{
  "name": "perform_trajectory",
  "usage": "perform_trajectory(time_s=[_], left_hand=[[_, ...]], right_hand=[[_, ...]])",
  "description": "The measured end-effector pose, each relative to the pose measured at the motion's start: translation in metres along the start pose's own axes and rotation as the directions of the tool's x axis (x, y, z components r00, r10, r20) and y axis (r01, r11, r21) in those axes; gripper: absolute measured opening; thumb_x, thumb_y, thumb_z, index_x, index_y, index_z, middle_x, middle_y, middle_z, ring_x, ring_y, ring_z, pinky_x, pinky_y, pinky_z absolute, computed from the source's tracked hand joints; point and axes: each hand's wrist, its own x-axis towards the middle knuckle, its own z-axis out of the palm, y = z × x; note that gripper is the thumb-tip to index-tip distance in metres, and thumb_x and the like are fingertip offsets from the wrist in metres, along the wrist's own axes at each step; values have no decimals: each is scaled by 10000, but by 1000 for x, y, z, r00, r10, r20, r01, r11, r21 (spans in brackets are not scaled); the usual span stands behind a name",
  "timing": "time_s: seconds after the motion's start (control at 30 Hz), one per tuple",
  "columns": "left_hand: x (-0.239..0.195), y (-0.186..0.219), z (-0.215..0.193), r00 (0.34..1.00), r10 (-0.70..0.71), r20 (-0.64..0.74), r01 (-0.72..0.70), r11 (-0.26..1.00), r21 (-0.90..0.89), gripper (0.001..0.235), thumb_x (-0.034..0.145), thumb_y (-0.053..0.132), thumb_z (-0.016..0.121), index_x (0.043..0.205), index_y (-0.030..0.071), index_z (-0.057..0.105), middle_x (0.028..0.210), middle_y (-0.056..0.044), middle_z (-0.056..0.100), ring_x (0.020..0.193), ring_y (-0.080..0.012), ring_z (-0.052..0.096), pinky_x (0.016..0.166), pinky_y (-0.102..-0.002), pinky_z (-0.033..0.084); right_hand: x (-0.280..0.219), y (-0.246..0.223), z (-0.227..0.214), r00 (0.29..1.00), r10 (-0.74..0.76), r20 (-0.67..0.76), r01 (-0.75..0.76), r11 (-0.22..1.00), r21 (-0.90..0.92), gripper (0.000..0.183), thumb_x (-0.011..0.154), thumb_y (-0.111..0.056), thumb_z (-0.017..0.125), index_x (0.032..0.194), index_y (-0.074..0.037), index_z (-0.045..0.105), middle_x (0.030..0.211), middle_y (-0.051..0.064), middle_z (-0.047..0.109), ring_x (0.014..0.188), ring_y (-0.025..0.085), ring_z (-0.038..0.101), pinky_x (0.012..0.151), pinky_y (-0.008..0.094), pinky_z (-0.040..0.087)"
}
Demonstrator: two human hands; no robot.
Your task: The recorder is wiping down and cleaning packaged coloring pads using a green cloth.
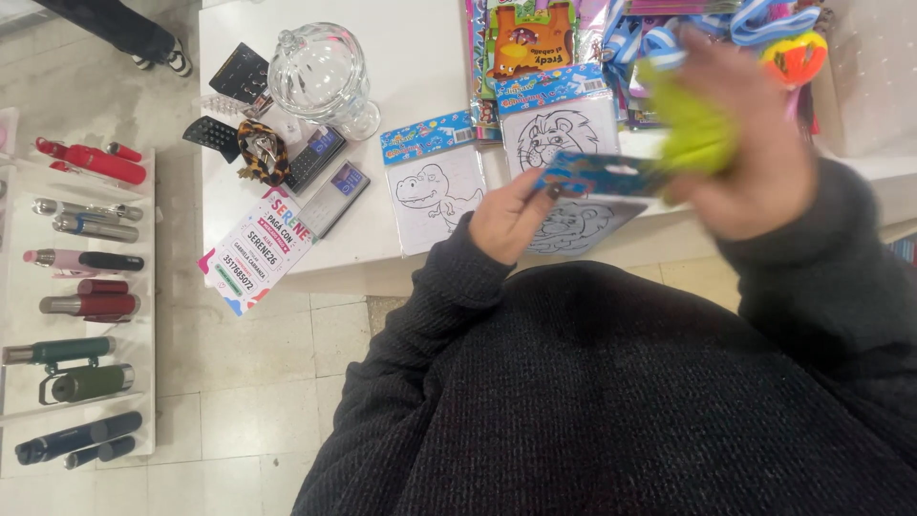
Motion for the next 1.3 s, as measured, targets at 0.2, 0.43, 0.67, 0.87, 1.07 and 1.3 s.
perform_trajectory(time_s=[0.2,0.43,0.67,0.87,1.07,1.3], left_hand=[[-8,-9,4,992,115,42,-120,982,146,303,1049,144,542,1325,40,612,1174,-158,732,1125,-249,727,975,-353,569],[-12,6,0,997,36,-68,-31,996,79,328,1064,113,507,1371,25,582,1104,-124,743,1005,-205,755,901,-298,584],[-9,5,-3,999,34,5,-34,992,122,303,1061,131,540,1342,42,611,1066,-135,745,968,-187,752,881,-292,576],[-4,5,9,997,21,70,-33,986,166,260,1053,164,563,1280,56,631,1035,-130,747,966,-225,746,852,-315,577],[-2,5,3,998,-60,-36,65,985,159,221,1061,152,560,1233,49,653,992,-116,760,895,-217,762,809,-315,576],[-3,7,2,992,77,-97,-68,994,88,291,1067,131,542,1323,11,613,1081,-119,742,992,-149,717,900,-292,564]], right_hand=[[9,-8,47,849,247,468,-219,969,-115,745,876,-236,687,1553,-76,418,1123,201,710,899,361,706,763,399,562],[-5,10,39,785,416,459,-384,908,-167,395,886,-295,739,1235,-143,638,840,98,740,717,270,725,656,376,566],[-8,10,33,740,474,477,-426,879,-214,372,844,-287,746,1173,-132,669,843,102,744,717,289,722,656,397,560],[-13,14,39,840,401,365,-389,915,-110,385,905,-216,673,1264,-79,652,949,131,744,814,302,726,736,397,563],[-16,20,16,887,398,233,-426,901,85,319,1009,-161,596,1299,-32,629,1119,140,738,984,279,740,894,373,564],[-9,16,43,871,353,342,-332,936,-118,502,835,-183,750,1297,-40,616,1012,161,728,885,319,722,787,397,561]])
